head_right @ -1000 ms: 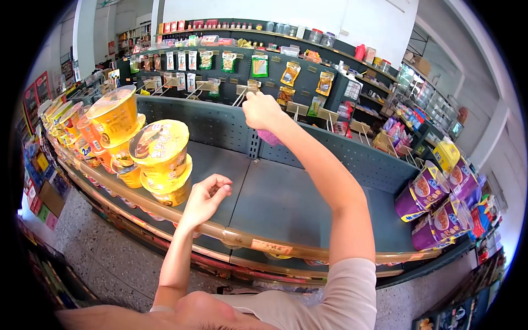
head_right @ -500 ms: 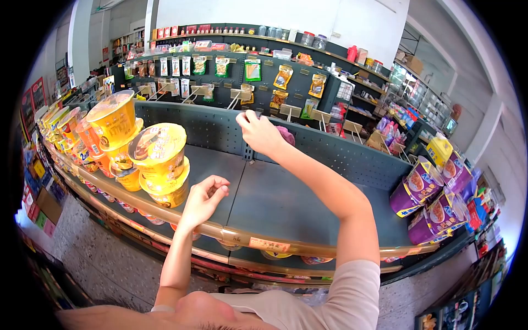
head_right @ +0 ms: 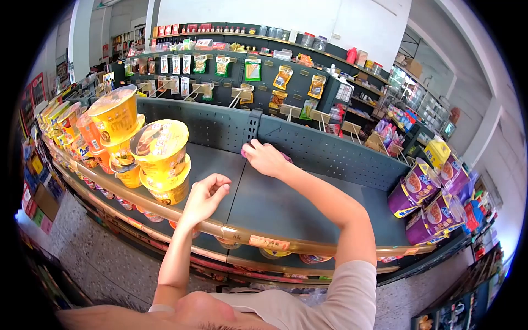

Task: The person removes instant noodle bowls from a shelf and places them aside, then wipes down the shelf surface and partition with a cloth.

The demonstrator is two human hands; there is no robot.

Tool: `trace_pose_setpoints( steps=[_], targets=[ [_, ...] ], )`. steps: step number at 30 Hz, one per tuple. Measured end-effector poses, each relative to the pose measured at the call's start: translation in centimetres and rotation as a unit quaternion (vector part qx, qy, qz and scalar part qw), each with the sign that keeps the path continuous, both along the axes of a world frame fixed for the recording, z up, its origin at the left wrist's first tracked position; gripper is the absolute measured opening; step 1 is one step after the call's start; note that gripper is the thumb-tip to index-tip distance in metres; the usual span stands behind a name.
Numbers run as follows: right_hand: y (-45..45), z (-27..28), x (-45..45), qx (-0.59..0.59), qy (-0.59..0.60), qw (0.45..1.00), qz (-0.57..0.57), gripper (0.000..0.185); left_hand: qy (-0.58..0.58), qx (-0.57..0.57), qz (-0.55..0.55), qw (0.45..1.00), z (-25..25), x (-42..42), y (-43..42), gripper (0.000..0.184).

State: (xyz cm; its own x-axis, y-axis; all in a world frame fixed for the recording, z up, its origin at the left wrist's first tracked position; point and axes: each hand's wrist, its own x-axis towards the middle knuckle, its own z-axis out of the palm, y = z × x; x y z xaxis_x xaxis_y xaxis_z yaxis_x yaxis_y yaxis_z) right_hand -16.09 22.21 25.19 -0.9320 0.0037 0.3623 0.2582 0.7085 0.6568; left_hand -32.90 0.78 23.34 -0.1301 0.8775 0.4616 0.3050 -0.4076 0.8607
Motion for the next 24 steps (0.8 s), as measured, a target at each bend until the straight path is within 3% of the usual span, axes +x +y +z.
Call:
trace_pose_setpoints(
  steps=[2, 6, 15, 20, 24],
  targets=[
    [-1.1, 2.0, 0.6, -0.001, 0.025, 1.000, 0.012, 0.019, 0.002, -0.007, 0.002, 1.000, 0.0, 0.0, 0.0, 0.015],
    [-1.3, 6.3, 0.6, 0.085, 0.190, 0.978, 0.024, 0.026, 0.004, -0.012, 0.001, 1.000, 0.2, 0.1, -0.1, 0.016],
    [1.3, 3.6, 0.1, 0.111, 0.158, 0.981, 0.016, 0.029, 0.031, -0.018, 0.005, 0.999, 0.5, 0.1, -0.2, 0.018],
    [0.9, 0.8, 1.0, 0.095, 0.062, 0.993, 0.020, 0.027, 0.021, -0.018, 0.002, 1.000, 0.4, 0.2, -0.1, 0.018],
    [0.8, -0.9, 1.2, 0.011, 0.009, 1.000, 0.024, 0.019, 0.036, -0.002, 0.007, 0.999, 0.1, 0.0, 0.0, 0.018]
  ],
)
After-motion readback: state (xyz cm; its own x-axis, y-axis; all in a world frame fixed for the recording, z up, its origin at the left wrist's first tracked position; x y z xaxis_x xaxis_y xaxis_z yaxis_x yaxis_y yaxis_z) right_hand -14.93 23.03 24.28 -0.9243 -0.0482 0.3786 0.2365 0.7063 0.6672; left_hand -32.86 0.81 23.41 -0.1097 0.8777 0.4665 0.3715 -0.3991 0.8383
